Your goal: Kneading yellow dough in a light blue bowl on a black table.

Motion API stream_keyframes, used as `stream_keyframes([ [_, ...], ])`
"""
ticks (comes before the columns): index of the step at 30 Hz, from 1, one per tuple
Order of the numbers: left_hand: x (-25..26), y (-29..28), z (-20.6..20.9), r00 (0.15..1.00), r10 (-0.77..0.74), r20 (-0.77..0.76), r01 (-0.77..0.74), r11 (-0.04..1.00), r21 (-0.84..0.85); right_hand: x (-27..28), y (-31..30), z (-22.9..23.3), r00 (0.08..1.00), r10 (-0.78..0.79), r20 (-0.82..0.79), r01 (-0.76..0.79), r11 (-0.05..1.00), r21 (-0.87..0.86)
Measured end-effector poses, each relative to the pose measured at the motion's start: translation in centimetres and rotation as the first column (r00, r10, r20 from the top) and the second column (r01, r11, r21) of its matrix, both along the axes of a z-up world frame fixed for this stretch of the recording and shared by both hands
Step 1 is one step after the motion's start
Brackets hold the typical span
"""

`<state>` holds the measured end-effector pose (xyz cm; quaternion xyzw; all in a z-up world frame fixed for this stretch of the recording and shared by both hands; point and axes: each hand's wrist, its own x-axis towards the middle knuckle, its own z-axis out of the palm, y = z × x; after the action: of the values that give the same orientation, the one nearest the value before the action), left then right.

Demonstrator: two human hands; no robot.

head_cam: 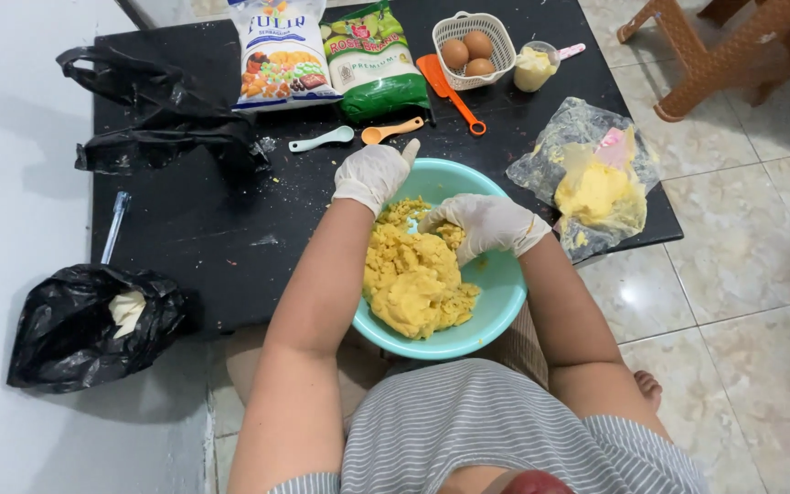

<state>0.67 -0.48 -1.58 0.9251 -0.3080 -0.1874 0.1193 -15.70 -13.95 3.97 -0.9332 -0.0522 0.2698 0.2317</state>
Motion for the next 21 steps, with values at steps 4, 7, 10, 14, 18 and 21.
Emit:
stream_keyframes([
  [4,-0.6,0.4,1.5,0.999,-0.016,-0.045,0.017,1.000,0.025,0.0,0.7,0.7,0.989,-0.122,-0.085,0.126,0.991,0.041],
  [7,0.3,-0.3,-0.2,0.999,-0.014,-0.035,0.015,0.999,0.041,0.2,0.7,0.3,0.972,-0.206,-0.117,0.216,0.973,0.080],
  [10,0.1,-0.2,0.1,0.999,-0.011,-0.044,0.012,1.000,0.021,0.2,0.7,0.6,0.953,-0.272,-0.136,0.291,0.946,0.142],
  [14,0.0,-0.4,-0.9,1.000,-0.007,-0.009,0.008,1.000,0.027,1.0,0.0,-1.2,0.946,-0.303,-0.116,0.322,0.917,0.234],
  [18,0.7,-0.8,-2.5,0.999,-0.030,0.031,0.030,1.000,0.000,0.5,0.5,-0.7,0.934,-0.336,-0.123,0.358,0.881,0.309],
  [21,0.9,-0.8,-2.7,0.999,-0.036,0.007,0.036,0.999,-0.026,0.1,1.2,-0.1,0.921,-0.366,-0.138,0.391,0.857,0.336],
])
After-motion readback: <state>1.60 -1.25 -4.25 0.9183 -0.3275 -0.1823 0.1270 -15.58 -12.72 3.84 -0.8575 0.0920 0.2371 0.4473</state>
